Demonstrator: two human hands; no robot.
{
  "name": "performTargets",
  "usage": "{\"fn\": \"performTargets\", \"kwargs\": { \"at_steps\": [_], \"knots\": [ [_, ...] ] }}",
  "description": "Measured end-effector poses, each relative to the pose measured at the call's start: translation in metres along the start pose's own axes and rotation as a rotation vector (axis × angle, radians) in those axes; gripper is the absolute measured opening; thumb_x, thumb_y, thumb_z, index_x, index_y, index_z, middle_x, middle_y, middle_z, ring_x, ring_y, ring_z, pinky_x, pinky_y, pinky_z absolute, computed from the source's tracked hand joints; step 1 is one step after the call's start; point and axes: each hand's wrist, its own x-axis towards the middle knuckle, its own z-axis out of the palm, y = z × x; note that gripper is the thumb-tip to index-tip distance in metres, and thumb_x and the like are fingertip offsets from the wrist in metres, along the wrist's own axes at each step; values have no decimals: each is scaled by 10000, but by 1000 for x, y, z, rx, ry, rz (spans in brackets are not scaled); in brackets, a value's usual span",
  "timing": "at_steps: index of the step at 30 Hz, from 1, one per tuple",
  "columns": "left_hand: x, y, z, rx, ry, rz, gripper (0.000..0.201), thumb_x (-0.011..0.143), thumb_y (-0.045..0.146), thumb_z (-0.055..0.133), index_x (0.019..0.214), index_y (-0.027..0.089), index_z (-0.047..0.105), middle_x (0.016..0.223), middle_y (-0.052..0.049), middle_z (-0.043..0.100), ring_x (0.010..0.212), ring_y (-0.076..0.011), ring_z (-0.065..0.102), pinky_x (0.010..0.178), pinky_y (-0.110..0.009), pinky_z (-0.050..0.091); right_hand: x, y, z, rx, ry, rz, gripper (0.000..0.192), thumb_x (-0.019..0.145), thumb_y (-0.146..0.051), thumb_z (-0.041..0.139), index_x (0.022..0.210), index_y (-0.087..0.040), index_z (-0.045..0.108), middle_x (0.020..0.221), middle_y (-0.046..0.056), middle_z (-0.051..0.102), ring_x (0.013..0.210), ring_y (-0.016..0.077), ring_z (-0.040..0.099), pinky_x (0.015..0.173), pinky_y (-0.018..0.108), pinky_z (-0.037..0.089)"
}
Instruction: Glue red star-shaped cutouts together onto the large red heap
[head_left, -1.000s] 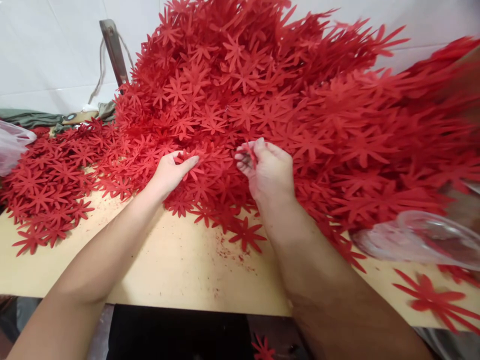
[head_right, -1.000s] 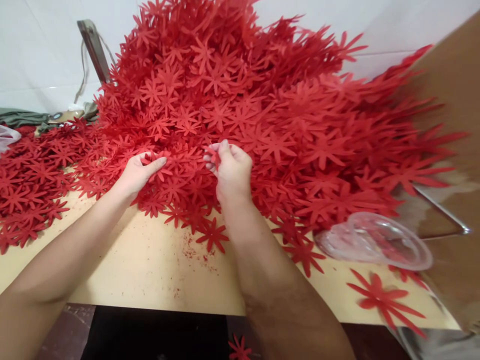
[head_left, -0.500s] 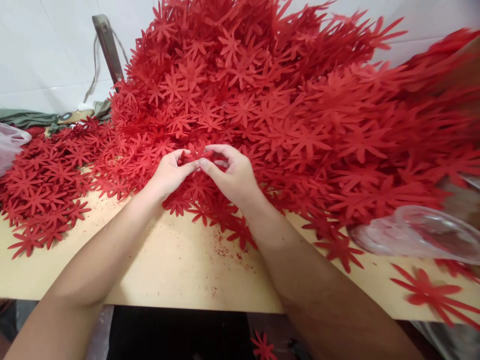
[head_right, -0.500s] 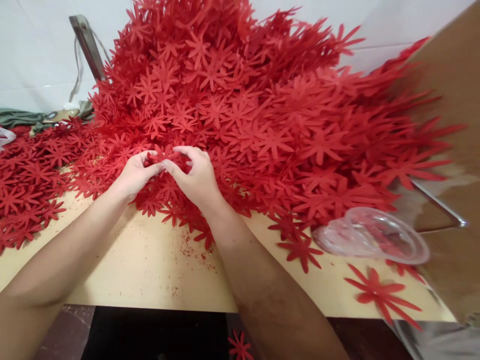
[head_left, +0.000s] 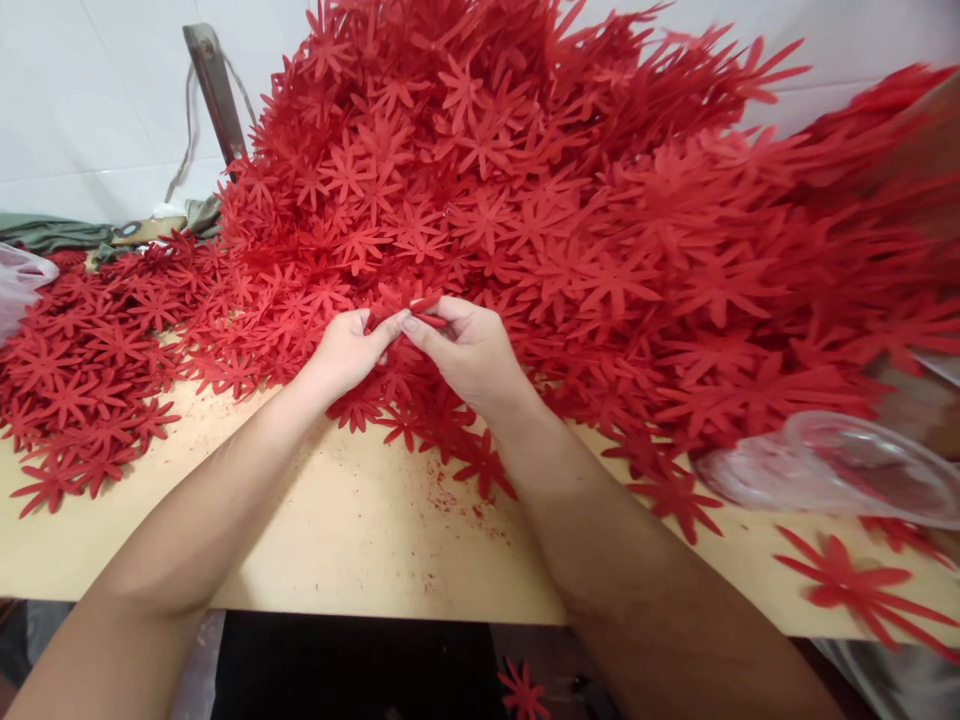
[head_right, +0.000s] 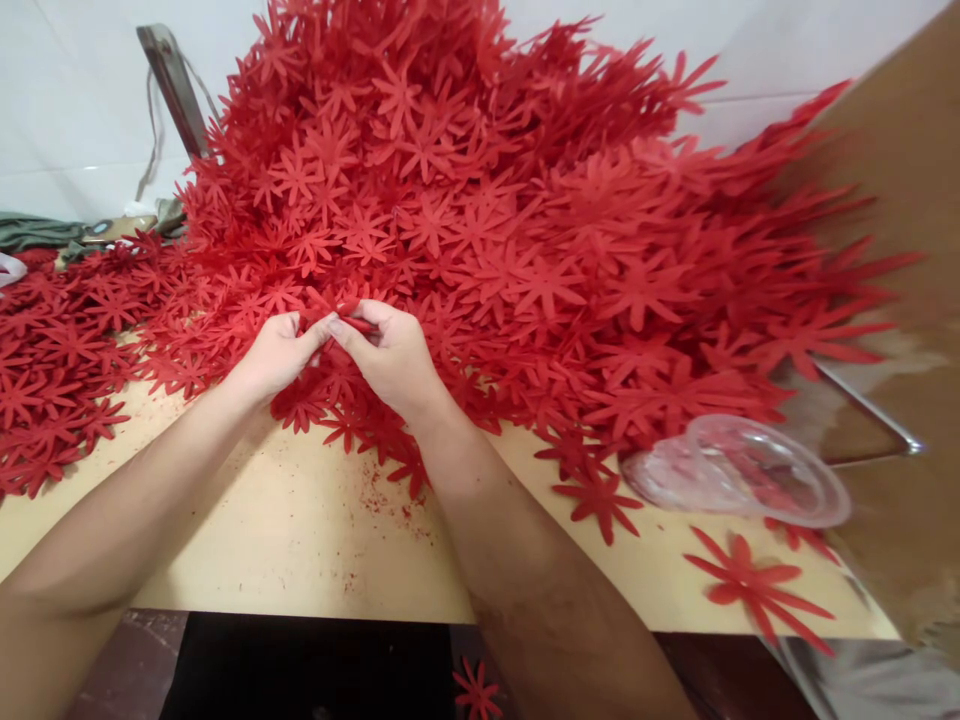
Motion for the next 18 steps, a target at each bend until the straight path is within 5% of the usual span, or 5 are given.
{"fn": "performTargets", "kwargs": {
  "at_steps": [6,10,14,18],
  "knots": [
    [-3,1,-1,-64,-108,-12,330,897,279,503,598,146,461,452,73,445,372,-14,336,416,-175,248,0,-8,-2,76,-33,50,354,572,-485,790,725,-199,647,671,-16,640,664,133,616,713,313,546],
    [-2,2,-8,-113,-218,-19,309,882,345,526,655,136,518,532,48,508,433,-18,403,446,-154,297,6,-1,-9,126,101,77,319,568,-419,801,658,-204,584,595,-46,567,547,78,520,578,239,487],
    [1,1,-14,-147,-117,-4,175,847,265,585,737,129,575,521,65,466,433,-14,360,436,-146,261,14,6,-18,146,312,111,293,644,-308,745,649,-217,467,524,-79,462,452,54,411,447,191,368],
    [3,2,-15,-213,-1,-2,161,845,237,575,723,135,556,504,70,432,426,-20,324,427,-157,227,15,7,-19,87,318,98,249,686,-246,693,670,-218,446,507,-84,452,432,56,403,441,195,349]
  ]
}}
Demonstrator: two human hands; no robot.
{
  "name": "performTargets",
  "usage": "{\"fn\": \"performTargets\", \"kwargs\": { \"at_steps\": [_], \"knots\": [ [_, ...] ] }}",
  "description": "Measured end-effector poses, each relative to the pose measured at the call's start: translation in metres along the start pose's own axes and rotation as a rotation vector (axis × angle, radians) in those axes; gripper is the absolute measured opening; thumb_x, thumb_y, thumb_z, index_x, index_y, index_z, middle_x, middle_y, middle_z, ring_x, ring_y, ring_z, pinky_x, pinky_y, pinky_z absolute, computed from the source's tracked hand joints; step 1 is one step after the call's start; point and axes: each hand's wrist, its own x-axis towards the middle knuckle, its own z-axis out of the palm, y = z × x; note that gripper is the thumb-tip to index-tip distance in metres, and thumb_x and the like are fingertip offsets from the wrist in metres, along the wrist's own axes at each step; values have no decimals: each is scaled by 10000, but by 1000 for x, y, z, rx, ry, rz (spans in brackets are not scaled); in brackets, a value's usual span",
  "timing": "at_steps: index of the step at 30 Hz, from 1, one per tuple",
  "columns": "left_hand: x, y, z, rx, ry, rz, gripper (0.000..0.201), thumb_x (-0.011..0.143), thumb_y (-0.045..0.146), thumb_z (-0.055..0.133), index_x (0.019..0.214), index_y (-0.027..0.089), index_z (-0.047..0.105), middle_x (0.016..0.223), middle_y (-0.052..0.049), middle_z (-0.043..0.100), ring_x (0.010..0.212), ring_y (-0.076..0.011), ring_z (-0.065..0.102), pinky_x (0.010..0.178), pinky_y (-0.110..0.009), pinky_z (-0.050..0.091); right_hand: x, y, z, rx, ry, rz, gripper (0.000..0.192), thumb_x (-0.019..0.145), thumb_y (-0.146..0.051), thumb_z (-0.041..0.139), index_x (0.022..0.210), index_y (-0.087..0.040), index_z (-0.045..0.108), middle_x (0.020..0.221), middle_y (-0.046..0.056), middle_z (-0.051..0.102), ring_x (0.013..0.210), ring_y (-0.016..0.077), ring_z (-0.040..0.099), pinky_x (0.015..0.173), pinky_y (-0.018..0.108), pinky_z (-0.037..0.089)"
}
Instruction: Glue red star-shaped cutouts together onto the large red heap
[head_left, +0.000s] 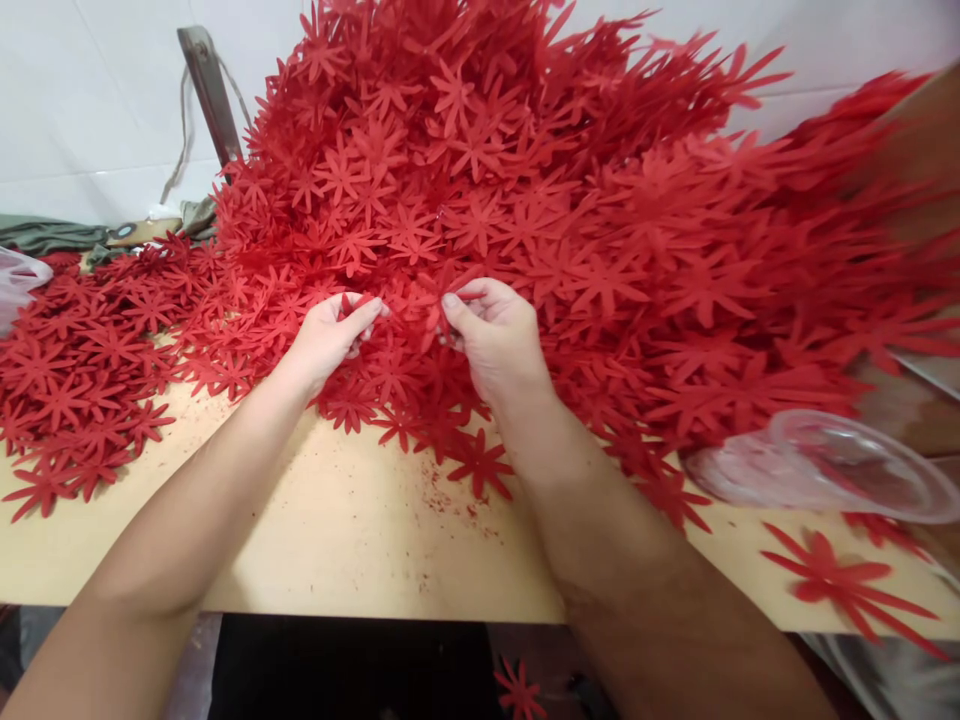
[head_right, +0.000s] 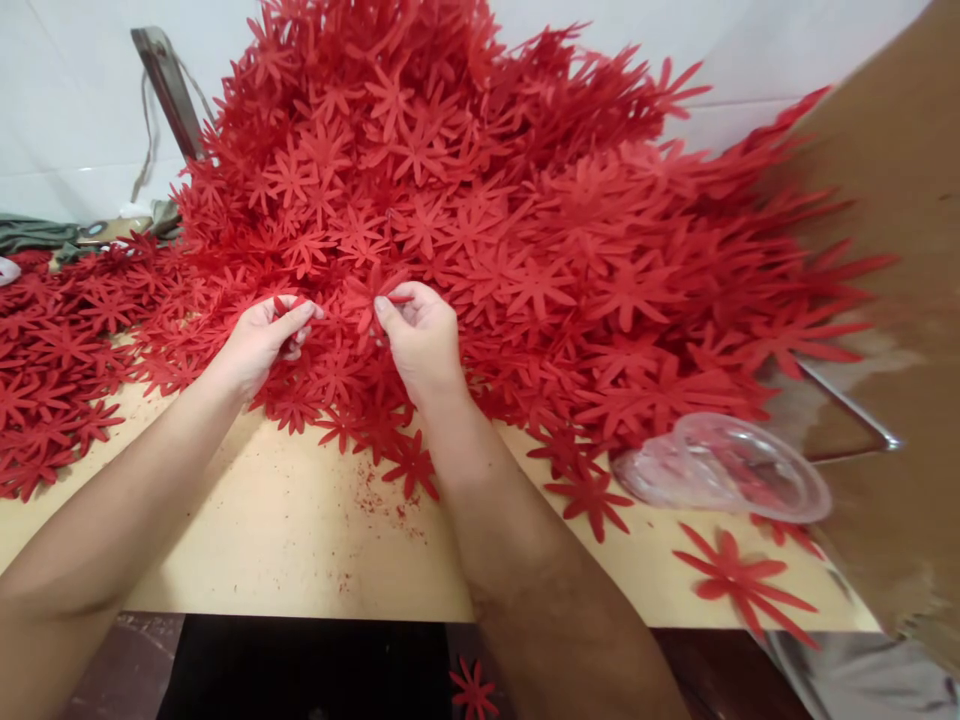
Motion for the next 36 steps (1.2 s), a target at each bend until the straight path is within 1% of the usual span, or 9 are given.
{"fn": "performTargets", "kwargs": {
  "at_steps": [5,11,16,19,22,25,27,30,36],
  "knots": [
    [-5,4,8,-14,60,47,105,802,239,639,784,143,602,536,67,463,469,-28,368,466,-168,283,-6,1,2,-198,-49,-119,192,718,-315,660,664,-214,506,502,-62,472,440,70,395,445,229,323],
    [-8,0,14,-16,13,61,189,687,201,738,816,136,616,683,34,610,625,-50,517,633,-180,417,-16,-1,3,-606,-155,-295,178,797,-311,568,660,-205,528,550,-32,508,521,102,430,542,270,338],
    [-4,-8,12,19,53,103,138,689,172,690,682,132,558,621,57,549,576,-35,459,600,-174,377,-21,-9,7,-684,-186,-326,295,819,-326,545,570,-202,445,513,-37,429,498,93,357,530,275,283],
    [-3,-10,12,43,62,130,151,711,189,665,646,135,539,590,63,515,553,-37,424,576,-180,355,-21,-8,7,-627,-184,-337,327,827,-375,543,566,-202,447,527,-30,461,512,98,397,545,277,325],
    [-2,-9,12,30,81,140,167,720,197,667,647,141,527,576,68,505,528,-36,402,560,-182,348,-18,-3,7,-452,-191,-315,324,779,-486,596,642,-202,521,651,-2,567,633,126,524,646,284,444],
    [-2,-8,10,18,122,117,228,713,227,693,632,151,494,549,77,480,491,-32,365,527,-187,326,-15,1,8,-222,-257,-203,396,657,-574,690,789,-216,580,858,21,643,801,152,602,785,308,508],
    [-1,-8,10,26,114,105,290,718,253,699,598,158,453,517,83,434,467,-30,332,500,-192,296,-15,1,8,-110,-323,-114,445,600,-567,737,840,-223,591,911,16,658,829,146,618,831,314,518],
    [-1,-8,10,35,82,111,317,754,251,672,576,161,426,498,84,385,459,-27,301,494,-194,275,-14,1,7,-63,-336,-50,439,554,-526,785,798,-219,585,830,-7,658,764,130,617,803,312,535],
    [-1,-8,11,27,72,137,275,750,227,678,600,157,458,529,79,404,503,-33,344,559,-187,329,-10,6,6,-28,-212,-55,382,599,-512,759,737,-222,551,723,-34,603,659,107,587,707,296,549]
  ]
}}
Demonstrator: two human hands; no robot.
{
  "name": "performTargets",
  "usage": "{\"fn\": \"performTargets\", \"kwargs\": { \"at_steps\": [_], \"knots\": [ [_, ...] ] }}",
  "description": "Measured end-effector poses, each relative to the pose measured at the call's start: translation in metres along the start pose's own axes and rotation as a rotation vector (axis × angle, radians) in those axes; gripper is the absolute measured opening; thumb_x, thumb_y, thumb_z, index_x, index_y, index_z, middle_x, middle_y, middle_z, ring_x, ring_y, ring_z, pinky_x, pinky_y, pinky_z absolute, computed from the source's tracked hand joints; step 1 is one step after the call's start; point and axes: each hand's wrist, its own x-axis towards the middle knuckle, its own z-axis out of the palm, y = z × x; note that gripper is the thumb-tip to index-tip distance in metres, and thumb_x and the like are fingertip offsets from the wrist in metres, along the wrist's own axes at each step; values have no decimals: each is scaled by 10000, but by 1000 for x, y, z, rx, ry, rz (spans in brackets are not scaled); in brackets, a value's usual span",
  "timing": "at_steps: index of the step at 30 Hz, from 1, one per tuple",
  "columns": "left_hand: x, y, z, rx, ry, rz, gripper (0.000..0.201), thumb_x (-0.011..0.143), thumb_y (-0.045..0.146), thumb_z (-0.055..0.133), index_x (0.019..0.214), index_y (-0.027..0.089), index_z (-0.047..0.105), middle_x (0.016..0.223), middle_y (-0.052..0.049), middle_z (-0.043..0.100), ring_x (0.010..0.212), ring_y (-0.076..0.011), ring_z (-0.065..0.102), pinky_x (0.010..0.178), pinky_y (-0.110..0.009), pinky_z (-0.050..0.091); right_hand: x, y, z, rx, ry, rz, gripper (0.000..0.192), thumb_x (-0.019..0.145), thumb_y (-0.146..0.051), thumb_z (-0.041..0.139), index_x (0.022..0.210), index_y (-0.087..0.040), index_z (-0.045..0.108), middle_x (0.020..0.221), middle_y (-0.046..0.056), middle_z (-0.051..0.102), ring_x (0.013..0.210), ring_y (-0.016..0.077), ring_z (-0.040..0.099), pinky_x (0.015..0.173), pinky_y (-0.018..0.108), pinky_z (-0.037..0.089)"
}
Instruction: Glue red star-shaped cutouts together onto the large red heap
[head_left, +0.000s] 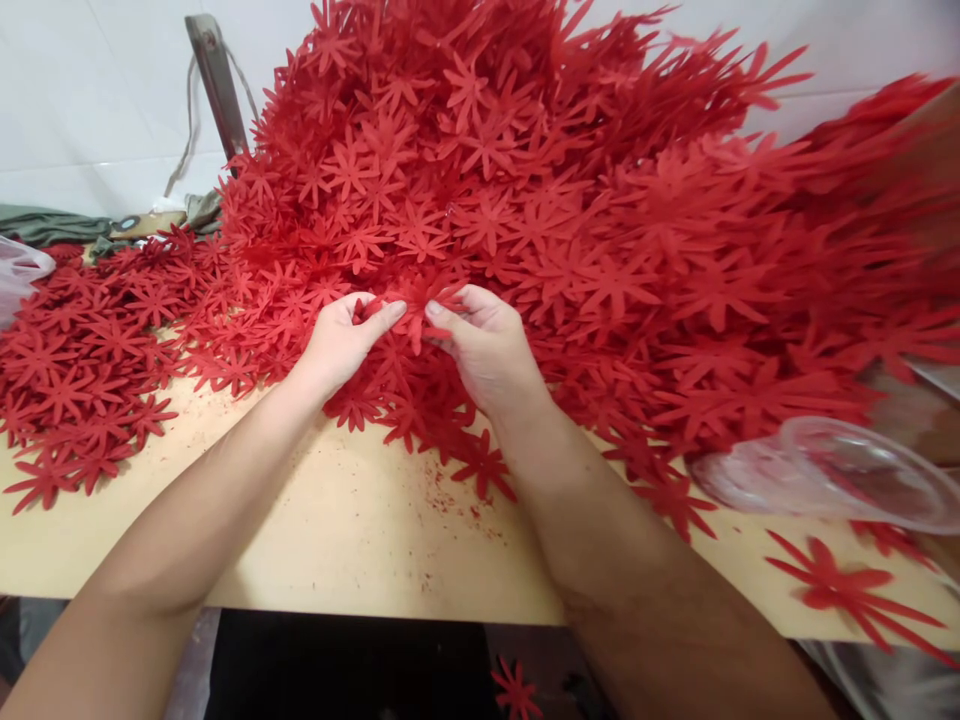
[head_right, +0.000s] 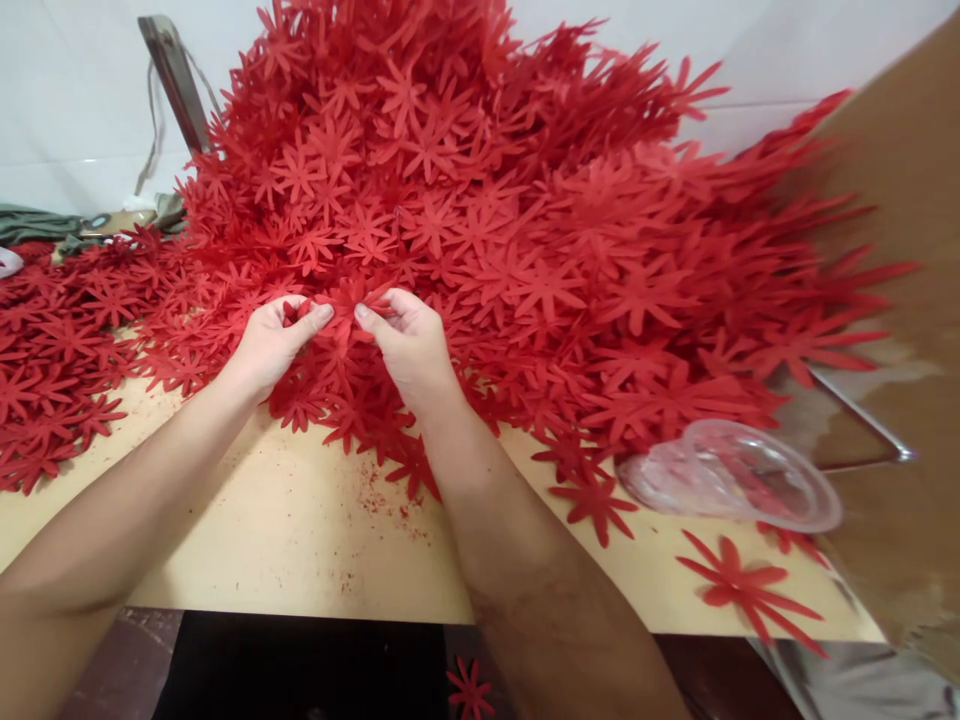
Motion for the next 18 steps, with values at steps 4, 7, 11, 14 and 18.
{"fn": "performTargets", "kwargs": {
  "at_steps": [4,7,11,14,18],
  "knots": [
    [3,-3,-1,4,2,47,260,720,211,696,602,157,471,544,80,415,523,-40,359,583,-189,342,2,2,0,24,34,44,356,639,-486,734,743,-223,518,684,-41,569,612,99,573,648,292,552],
    [4,-3,-2,34,75,60,248,732,204,680,607,160,470,544,77,407,533,-45,356,574,-186,330,6,3,-9,63,144,62,346,670,-487,703,756,-225,493,664,-44,566,586,97,580,619,293,553],
    [5,0,-5,10,132,16,241,735,221,684,624,165,477,553,73,427,534,-51,374,571,-191,332,14,7,-25,87,286,31,325,654,-417,728,745,-228,479,661,-51,569,604,96,598,614,277,542],
    [5,1,-7,-26,139,-2,221,720,208,700,636,162,501,564,75,451,542,-50,393,592,-195,346,14,6,-26,23,252,-26,311,662,-423,725,750,-229,498,650,-51,560,574,90,568,584,273,529],
    [7,0,-7,-55,149,-11,157,737,164,673,663,152,535,579,72,476,561,-46,420,628,-190,364,10,3,-17,-80,194,-43,350,701,-528,678,681,-223,507,562,-35,536,457,82,472,457,252,459]
  ]
}}
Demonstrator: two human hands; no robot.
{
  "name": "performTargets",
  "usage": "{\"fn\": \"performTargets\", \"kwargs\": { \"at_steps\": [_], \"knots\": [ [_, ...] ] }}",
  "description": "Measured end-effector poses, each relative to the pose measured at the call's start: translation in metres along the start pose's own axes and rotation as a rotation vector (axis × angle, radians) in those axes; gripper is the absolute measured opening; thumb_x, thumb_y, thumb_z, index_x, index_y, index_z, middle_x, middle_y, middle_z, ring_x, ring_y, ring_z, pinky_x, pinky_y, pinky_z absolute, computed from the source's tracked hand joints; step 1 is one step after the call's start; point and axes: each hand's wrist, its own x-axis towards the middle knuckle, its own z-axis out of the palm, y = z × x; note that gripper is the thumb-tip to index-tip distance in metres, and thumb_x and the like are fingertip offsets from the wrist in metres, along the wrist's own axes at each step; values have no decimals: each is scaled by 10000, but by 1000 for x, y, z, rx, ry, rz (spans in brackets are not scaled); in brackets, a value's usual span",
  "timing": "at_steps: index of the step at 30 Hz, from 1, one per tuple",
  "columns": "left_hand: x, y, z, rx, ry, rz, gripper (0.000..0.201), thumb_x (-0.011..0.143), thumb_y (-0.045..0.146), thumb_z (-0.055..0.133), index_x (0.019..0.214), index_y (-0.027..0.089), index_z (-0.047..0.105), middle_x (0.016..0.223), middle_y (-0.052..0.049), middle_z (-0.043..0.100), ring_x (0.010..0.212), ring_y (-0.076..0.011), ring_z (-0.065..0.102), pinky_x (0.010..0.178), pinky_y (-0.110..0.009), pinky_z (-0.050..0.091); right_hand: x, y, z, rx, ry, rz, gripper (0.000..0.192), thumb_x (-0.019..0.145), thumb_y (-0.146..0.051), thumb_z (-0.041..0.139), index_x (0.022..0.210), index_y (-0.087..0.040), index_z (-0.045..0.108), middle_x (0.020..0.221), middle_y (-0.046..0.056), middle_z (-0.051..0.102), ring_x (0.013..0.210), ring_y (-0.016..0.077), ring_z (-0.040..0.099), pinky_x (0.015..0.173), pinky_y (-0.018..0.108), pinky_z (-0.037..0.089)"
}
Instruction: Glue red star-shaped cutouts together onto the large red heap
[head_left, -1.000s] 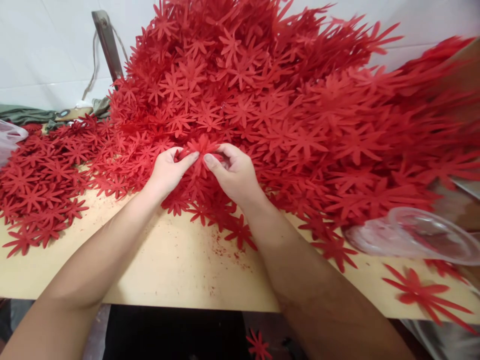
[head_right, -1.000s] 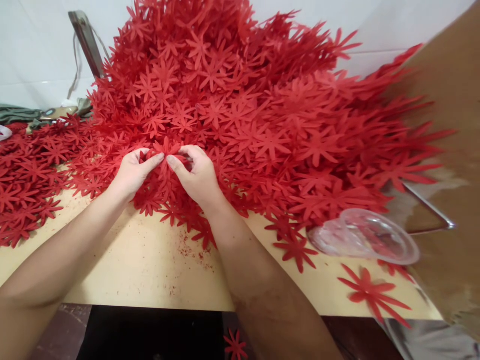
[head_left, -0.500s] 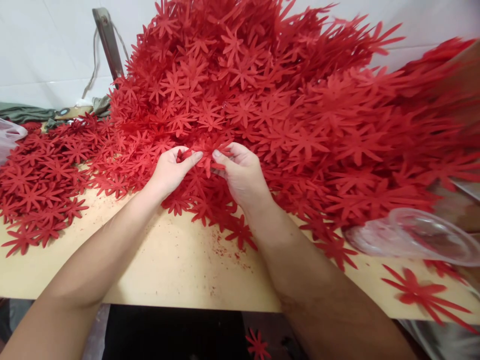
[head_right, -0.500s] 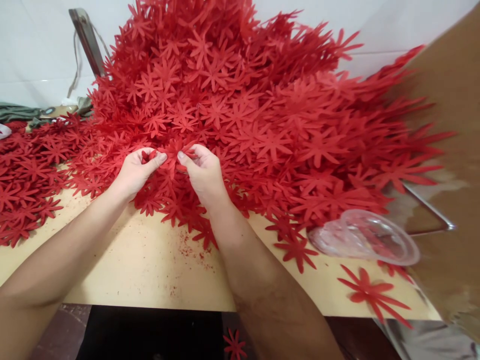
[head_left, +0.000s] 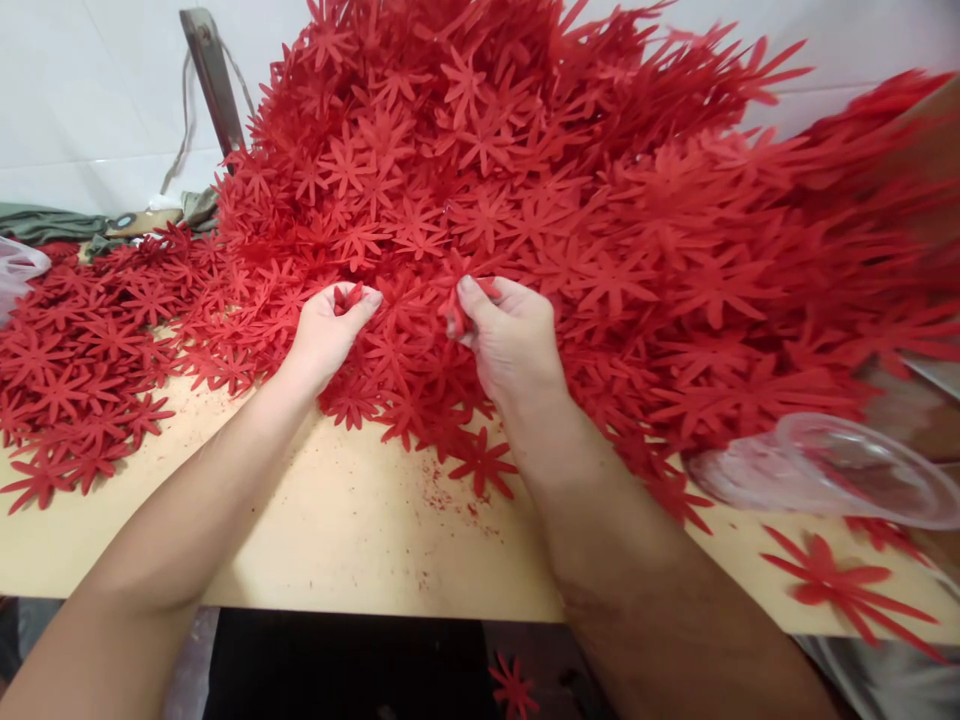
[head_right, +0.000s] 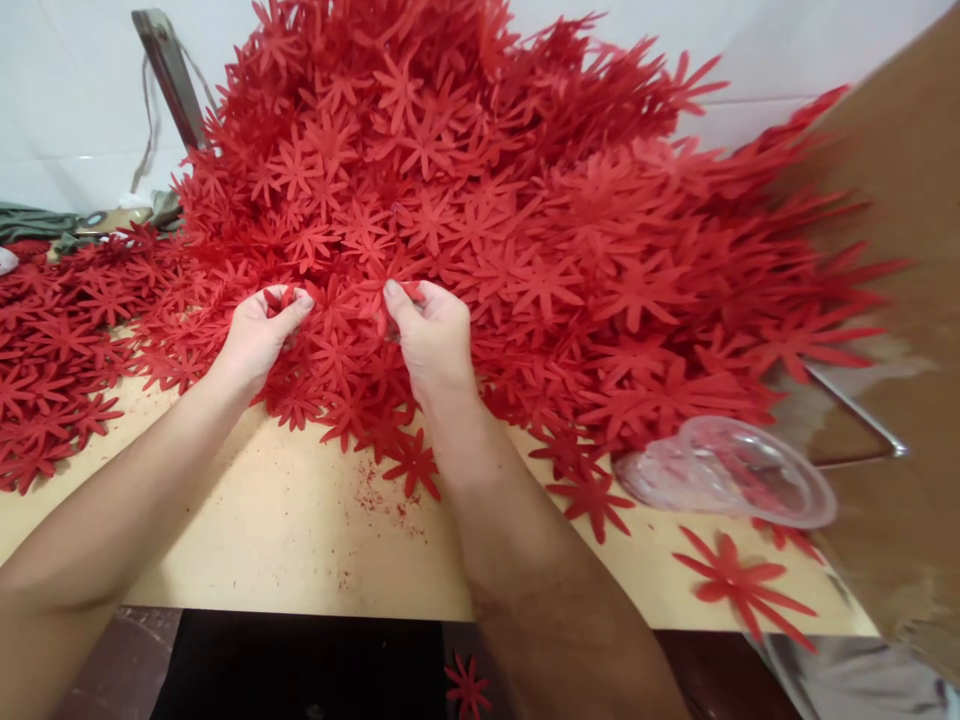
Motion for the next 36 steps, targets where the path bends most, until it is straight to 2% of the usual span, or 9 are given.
{"fn": "performTargets", "kwargs": {
  "at_steps": [3,5,9,12,15,19,25,31,36],
  "knots": [
    [0,0,0,-8,-6,-7,153,742,157,669,664,151,537,575,74,473,549,-43,411,621,-189,362,-2,-2,2,-15,31,-7,418,718,-587,640,598,-228,463,479,-40,460,397,78,401,400,251,407],
    [0,0,0,-3,-10,-1,183,746,168,668,644,154,517,564,77,454,533,-42,390,602,-189,349,-3,-3,2,-24,20,-32,425,731,-611,613,611,-230,467,492,-40,463,420,88,437,431,263,439],
    [-3,-2,1,10,-22,5,245,754,198,667,616,158,468,562,75,444,521,-42,362,561,-190,317,-9,-8,6,-8,-97,-108,373,720,-607,623,771,-243,561,733,-13,609,711,132,617,679,313,543],
    [-3,-5,3,-2,-46,-16,256,751,197,671,627,161,450,561,74,454,513,-40,369,533,-188,299,-15,-13,12,4,-219,-131,337,679,-549,691,754,-234,597,935,17,650,925,156,631,857,340,526],
    [-4,-7,5,-4,-89,-34,257,763,177,656,624,159,441,537,79,441,489,-34,358,513,-178,291,-19,-15,17,-6,-282,-81,302,634,-478,749,705,-211,629,843,19,662,811,145,634,800,327,535],
    [-6,-5,9,-10,-117,-50,275,779,191,645,612,157,429,527,85,428,468,-24,335,504,-163,296,-21,-17,20,15,-186,-21,282,609,-438,770,664,-188,651,630,-20,627,590,98,569,605,266,513],
    [-9,1,11,-13,-86,-61,308,788,198,646,612,162,396,523,91,377,455,-16,287,487,-162,271,-15,-17,18,23,-42,-21,221,628,-357,772,642,-180,641,608,-34,622,554,72,550,570,227,481],
    [2,1,-2,-6,78,-78,258,830,235,599,672,181,402,523,89,361,430,-24,282,447,-178,221,9,-8,-7,119,290,60,179,695,-216,717,633,-185,551,543,-76,516,467,40,457,483,186,407],
    [11,-4,-9,28,123,23,66,816,147,591,830,161,528,632,61,481,537,-41,416,583,-175,370,4,-11,0,123,146,118,177,690,-110,681,652,-188,526,564,-78,519,496,49,482,525,199,431]
  ]
}}
